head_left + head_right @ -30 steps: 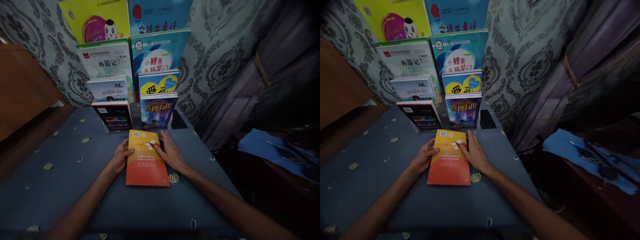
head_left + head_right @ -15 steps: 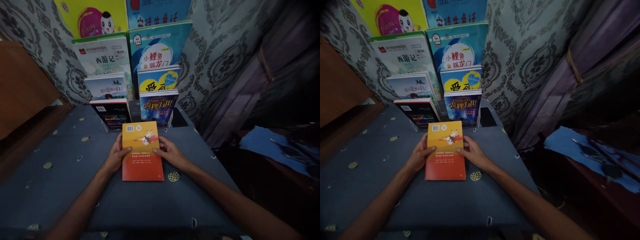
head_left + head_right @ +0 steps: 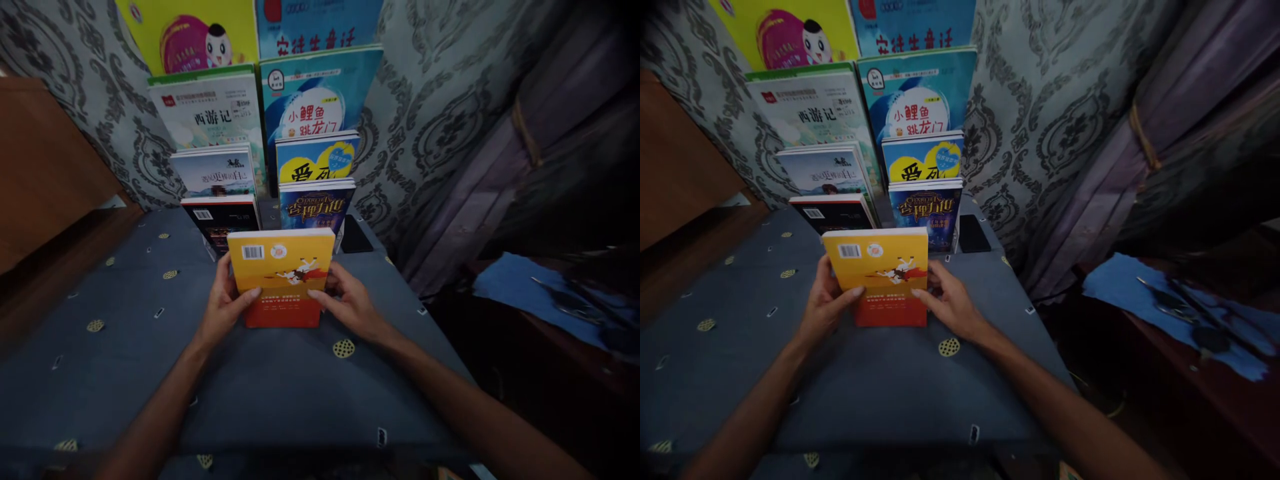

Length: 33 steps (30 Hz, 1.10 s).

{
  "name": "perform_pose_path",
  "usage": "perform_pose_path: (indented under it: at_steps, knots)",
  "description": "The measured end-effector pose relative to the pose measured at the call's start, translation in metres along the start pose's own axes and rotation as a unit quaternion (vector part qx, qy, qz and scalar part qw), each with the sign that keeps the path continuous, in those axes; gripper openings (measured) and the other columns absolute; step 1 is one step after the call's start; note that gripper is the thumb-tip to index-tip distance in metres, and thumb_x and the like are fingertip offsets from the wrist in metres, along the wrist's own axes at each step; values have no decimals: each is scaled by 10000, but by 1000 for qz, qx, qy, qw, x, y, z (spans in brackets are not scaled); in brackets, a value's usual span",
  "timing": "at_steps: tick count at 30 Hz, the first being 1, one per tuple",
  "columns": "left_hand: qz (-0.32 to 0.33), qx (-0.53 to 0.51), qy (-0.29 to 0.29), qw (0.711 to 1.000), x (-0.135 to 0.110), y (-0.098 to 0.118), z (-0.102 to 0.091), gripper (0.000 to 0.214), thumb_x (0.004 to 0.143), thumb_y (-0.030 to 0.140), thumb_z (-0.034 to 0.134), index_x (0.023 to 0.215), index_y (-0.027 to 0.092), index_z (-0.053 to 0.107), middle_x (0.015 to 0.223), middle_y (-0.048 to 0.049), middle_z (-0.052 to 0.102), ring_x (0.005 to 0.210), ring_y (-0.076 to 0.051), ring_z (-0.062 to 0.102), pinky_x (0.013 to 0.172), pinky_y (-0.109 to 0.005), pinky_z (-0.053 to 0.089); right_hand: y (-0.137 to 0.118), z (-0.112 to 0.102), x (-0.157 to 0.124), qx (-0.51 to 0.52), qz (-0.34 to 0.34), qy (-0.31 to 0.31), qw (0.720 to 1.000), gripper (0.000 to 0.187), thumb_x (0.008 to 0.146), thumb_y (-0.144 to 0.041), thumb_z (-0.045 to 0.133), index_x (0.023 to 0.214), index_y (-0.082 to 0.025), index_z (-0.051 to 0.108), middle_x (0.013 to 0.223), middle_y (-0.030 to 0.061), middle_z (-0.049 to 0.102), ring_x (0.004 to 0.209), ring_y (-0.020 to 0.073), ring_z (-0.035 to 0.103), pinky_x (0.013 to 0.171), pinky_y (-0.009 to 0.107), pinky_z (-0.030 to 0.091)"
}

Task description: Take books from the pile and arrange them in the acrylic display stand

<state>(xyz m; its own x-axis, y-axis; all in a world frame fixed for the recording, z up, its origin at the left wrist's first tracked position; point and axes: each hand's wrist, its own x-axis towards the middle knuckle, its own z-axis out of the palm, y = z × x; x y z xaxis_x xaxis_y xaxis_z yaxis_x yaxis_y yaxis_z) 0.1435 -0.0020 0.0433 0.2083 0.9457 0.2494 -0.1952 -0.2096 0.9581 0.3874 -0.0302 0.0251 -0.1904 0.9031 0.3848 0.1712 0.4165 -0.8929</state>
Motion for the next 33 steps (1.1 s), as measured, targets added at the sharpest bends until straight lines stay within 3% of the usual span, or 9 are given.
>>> perform_pose_path:
  at_steps: [3,6,9,13,20,30,33]
  knots:
    - [15,30,1,999,0,1,-6,475,697,355,880,1113,242,681,1058,-46,757,1067,-273,709,997,-436,579,-2,-6,-3,-126,-60,28,990,298,964,-445,596,1167,-229,631,1006,67,763,879,226,744,712,341,625]
    - [38,53,-63,996,1,5,-13,269,735,377,864,919,208,764,1011,-81,785,1146,-315,692,1066,-508,521,1,-9,-6,-204,-105,16,973,295,996,-440,521,1165,-244,665,1048,78,769,942,243,745,796,375,627]
    - [81,58,-115,988,1,9,-17,250,767,449,832,871,223,800,1008,-96,799,1239,-348,647,1105,-579,466,7,-10,-10,-232,-150,-11,961,314,1012,-387,488,1246,-256,651,1196,87,751,1087,244,725,927,409,604]
    - [111,77,-142,981,3,9,-24,283,765,533,809,854,265,821,1036,-95,801,1306,-355,600,1145,-620,404,14,-9,-15,-256,-238,-19,937,282,1024,-248,476,1225,-272,671,1278,89,726,1185,219,689,982,412,588]
    - [170,115,-168,964,6,5,-33,158,764,411,846,874,298,826,1300,-100,714,1429,-323,480,1174,-535,384,9,-4,-12,-299,-375,36,877,333,966,-106,565,1264,-225,657,1214,143,742,1181,240,688,906,405,628]
    - [154,90,-164,970,5,3,-32,135,772,375,843,881,297,826,1270,-97,729,1393,-326,520,1145,-533,410,9,-1,-15,-325,-367,46,870,423,966,-88,545,1340,-275,609,1261,134,691,1173,246,665,885,413,610]
    - [156,88,-162,970,6,3,-31,155,753,393,855,858,284,825,1223,-110,748,1370,-335,543,1144,-544,403,11,0,-16,-338,-313,89,883,383,979,-195,580,1347,-298,602,1210,118,672,1075,243,676,835,392,605]
